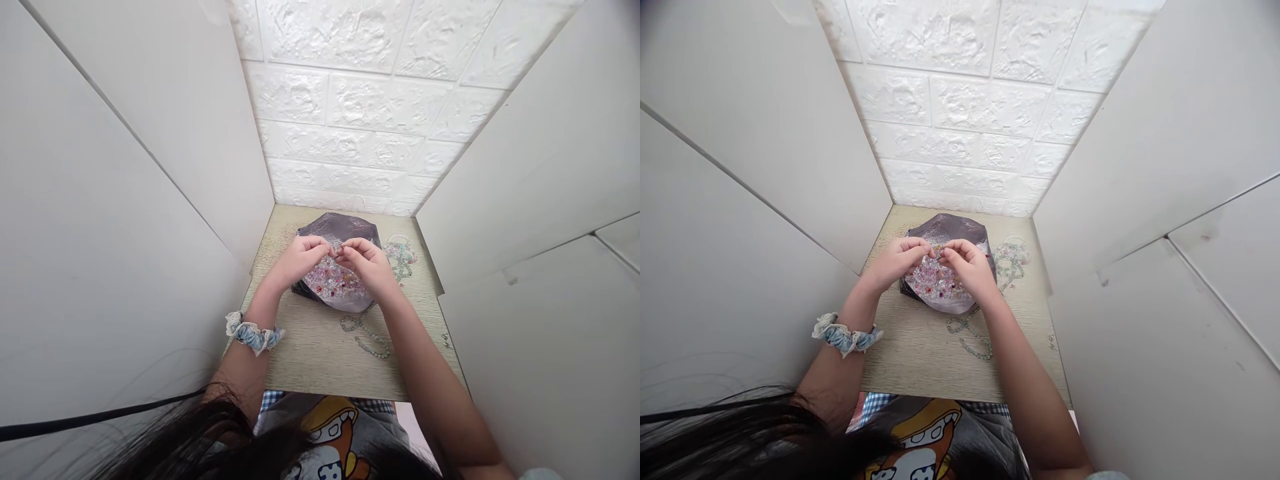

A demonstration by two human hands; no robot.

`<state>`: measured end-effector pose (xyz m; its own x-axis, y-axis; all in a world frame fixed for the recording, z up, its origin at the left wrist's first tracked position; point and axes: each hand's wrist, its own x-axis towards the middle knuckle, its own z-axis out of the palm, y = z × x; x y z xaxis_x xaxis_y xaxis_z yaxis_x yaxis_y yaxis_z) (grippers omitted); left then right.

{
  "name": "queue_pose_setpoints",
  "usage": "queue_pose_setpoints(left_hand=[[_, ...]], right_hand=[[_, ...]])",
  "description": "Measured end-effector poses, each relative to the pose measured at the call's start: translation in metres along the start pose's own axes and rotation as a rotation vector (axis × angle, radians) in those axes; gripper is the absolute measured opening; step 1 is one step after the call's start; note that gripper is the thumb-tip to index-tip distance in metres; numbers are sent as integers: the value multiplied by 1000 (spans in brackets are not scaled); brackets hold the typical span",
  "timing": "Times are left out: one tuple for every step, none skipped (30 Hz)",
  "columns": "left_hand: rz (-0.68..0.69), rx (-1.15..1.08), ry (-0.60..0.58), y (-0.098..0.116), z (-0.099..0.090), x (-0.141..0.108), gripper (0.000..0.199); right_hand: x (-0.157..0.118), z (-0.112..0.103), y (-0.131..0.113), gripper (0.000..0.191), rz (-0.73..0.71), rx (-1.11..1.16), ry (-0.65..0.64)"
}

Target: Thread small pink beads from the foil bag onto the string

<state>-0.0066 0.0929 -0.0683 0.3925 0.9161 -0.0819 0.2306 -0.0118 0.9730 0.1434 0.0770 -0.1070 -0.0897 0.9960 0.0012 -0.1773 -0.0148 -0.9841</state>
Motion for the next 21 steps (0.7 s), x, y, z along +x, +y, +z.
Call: queue_pose_setpoints(left_hand=[[26, 33, -3, 0, 1, 0, 22], [51, 64, -12, -1, 1, -1, 23], [73, 91, -24, -1, 2, -1, 24], [92, 114, -36, -1, 2, -1, 25], [105, 133, -49, -2, 3, -1, 26], [113, 149, -59, -2, 3, -1, 27], [116, 162, -64, -2, 4, -1, 28], [116, 172, -65, -1, 4, -1, 28], [116, 179, -63, -1, 4, -1, 28], [116, 185, -61, -1, 4, -1, 28], [118, 190, -58, 0, 4, -1, 28], [120, 195, -56, 0, 4, -2, 28], [121, 199, -56, 1, 5, -2, 28], [121, 204, -56, 1, 5, -2, 27], [119, 208, -56, 1, 5, -3, 27], [116, 210, -56, 2, 5, -3, 27], [111, 212, -56, 2, 5, -3, 26], [107, 212, -55, 2, 5, -4, 26], [104, 212, -56, 2, 5, -4, 26], [104, 213, -57, 2, 5, -3, 26], [105, 215, -59, 1, 5, -3, 26]], right_hand=[[0, 0, 1, 18, 1, 86, -8], [1, 1, 2, 18, -1, 152, -18], [1, 1, 2, 18, -2, 198, -27], [1, 2, 3, 18, 1, 227, -34], [1, 2, 3, 18, 7, 242, -38], [1, 2, 4, 18, 14, 248, -42], [1, 2, 4, 18, 19, 249, -45], [1, 1, 5, 18, 22, 248, -47], [2, 1, 5, 18, 25, 246, -48], [2, 1, 6, 17, 27, 245, -48], [2, 0, 7, 17, 27, 244, -47], [2, 0, 8, 17, 26, 241, -44], [2, 0, 8, 17, 24, 235, -41], [2, 0, 8, 17, 22, 226, -36], [2, 0, 9, 17, 19, 217, -31], [2, 0, 9, 18, 15, 210, -26], [2, 0, 9, 18, 14, 205, -24], [2, 0, 9, 18, 13, 203, -23], [2, 0, 9, 17, 13, 202, -23], [2, 0, 8, 17, 12, 202, -25], [2, 0, 8, 17, 13, 199, -26]])
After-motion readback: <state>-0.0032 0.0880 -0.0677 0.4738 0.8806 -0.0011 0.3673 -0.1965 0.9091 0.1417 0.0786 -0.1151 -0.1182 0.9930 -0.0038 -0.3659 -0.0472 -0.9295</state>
